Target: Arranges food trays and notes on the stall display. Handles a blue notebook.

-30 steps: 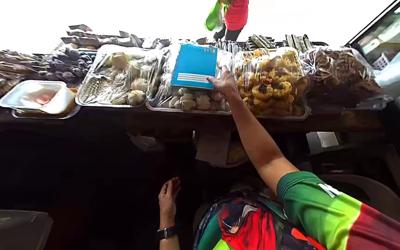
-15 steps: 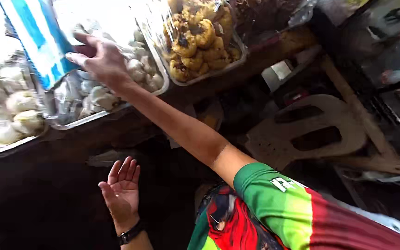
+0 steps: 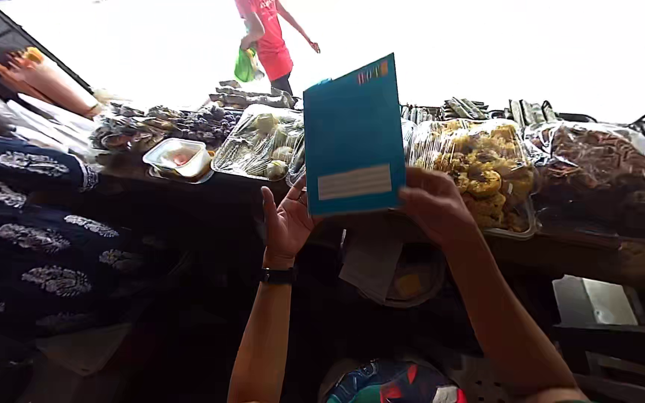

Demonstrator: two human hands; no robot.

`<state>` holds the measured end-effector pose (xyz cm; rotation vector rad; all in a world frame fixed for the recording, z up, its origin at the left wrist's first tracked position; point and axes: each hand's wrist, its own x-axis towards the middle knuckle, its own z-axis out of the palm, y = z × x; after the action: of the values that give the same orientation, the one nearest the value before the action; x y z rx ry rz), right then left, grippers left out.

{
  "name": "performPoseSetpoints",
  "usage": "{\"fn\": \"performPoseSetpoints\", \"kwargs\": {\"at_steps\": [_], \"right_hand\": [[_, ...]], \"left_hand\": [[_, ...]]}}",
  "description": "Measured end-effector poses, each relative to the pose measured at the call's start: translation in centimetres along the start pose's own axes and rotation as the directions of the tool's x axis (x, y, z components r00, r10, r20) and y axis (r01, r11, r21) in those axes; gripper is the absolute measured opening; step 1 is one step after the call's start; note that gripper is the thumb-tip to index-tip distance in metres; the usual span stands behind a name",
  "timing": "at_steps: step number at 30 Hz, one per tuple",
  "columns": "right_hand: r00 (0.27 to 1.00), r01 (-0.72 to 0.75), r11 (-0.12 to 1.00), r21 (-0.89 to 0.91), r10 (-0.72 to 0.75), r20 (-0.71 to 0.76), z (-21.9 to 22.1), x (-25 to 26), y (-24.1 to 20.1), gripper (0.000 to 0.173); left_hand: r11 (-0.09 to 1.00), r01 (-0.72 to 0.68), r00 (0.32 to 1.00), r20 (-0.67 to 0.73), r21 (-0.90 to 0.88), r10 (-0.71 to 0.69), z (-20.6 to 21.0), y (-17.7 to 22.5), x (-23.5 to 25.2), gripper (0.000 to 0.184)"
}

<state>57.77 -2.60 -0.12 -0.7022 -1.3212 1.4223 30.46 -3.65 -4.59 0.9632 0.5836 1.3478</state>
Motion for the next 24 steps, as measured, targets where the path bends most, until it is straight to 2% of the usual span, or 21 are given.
{"fn": "performPoseSetpoints", "kwargs": {"at_steps": [1, 2, 3, 4, 6, 9, 10, 12, 14, 16, 17, 18, 20, 21, 22, 24], "right_hand": [[0.997, -0.062, 0.998, -0.004, 0.062, 0.047, 0.5, -3.1, 2.4, 0.039], [0.986, -0.113, 0.994, 0.004, 0.112, 0.125, 1.0, -5.8, 4.9, 0.038], [0.963, -0.193, 0.981, 0.015, 0.186, 0.195, 1.7, -8.3, 7.1, 0.038], [0.928, -0.297, 0.954, 0.031, 0.281, 0.244, 2.5, -10.4, 9.1, 0.04], [0.851, -0.484, 0.871, 0.078, 0.448, 0.273, 4.2, -13.3, 12.0, 0.046], [0.8, -0.595, 0.787, 0.164, 0.562, 0.21, 7.0, -13.8, 13.6, 0.025], [0.795, -0.599, 0.785, 0.159, 0.56, 0.231, 7.8, -13.2, 13.7, 0.025], [0.792, -0.586, 0.8, 0.125, 0.535, 0.294, 9.4, -11.7, 13.7, 0.025], [0.79, -0.551, 0.827, 0.111, 0.474, 0.389, 9.9, -9.8, 13.2, 0.021], [0.769, -0.433, 0.897, 0.091, 0.316, 0.555, 8.1, -8.0, 12.6, 0.021], [0.742, -0.348, 0.933, 0.093, 0.213, 0.636, 6.5, -7.1, 12.3, 0.024], [0.719, -0.272, 0.955, 0.121, 0.118, 0.685, 4.7, -6.4, 12.1, 0.024], [0.706, -0.223, 0.959, 0.177, 0.034, 0.707, 1.3, -5.1, 11.9, 0.022], [0.708, -0.217, 0.961, 0.173, 0.033, 0.705, 0.0, -4.6, 11.8, 0.023], [0.709, -0.217, 0.963, 0.16, 0.043, 0.704, -1.1, -3.9, 11.8, 0.023], [0.708, -0.232, 0.961, 0.15, 0.061, 0.703, -1.9, -2.6, 12.1, 0.022]], "left_hand": [[1.0, -0.006, 1.0, -0.021, 0.015, 0.006, -0.2, 0.1, -2.0, 0.082], [0.997, 0.007, 0.996, -0.091, 0.07, 0.0, -0.3, -0.1, -4.5, 0.062], [0.99, 0.063, 0.976, -0.216, 0.129, -0.035, 0.0, -0.4, -7.0, 0.036], [0.974, 0.153, 0.946, -0.312, 0.168, -0.095, -0.1, -1.1, -9.5, 0.024], [0.934, 0.304, 0.909, -0.352, 0.188, -0.225, -1.5, -3.4, -14.5, 0.021], [0.922, 0.381, 0.861, -0.389, 0.069, -0.327, -2.8, -6.4, -19.7, 0.016], [0.935, 0.354, 0.84, -0.442, 0.008, -0.314, -3.0, -6.8, -20.6, 0.023], [0.962, 0.268, 0.816, -0.516, -0.061, -0.26, -3.9, -6.8, -21.2, 0.057], [0.979, 0.171, 0.836, -0.509, -0.115, -0.206, -5.1, -5.6, -19.8, 0.085], [0.995, 0.086, 0.892, -0.441, -0.049, -0.099, -6.8, -3.4, -17.0, 0.091], [0.997, 0.05, 0.914, -0.406, 0.055, -0.024, -7.7, -2.2, -15.2, 0.081], [0.985, 0.038, 0.907, -0.419, 0.168, 0.037, -8.4, -1.0, -13.1, 0.061], [0.936, 0.1, 0.817, -0.565, 0.339, 0.117, -8.5, 1.4, -8.2, 0.024], [0.9, 0.14, 0.786, -0.599, 0.412, 0.152, -8.7, 2.1, -5.7, 0.015], [0.847, 0.181, 0.787, -0.59, 0.5, 0.18, -8.9, 2.6, -3.1, 0.012], [0.713, 0.204, 0.839, -0.495, 0.671, 0.225, -9.8, 2.7, 2.9, 0.017]]}}
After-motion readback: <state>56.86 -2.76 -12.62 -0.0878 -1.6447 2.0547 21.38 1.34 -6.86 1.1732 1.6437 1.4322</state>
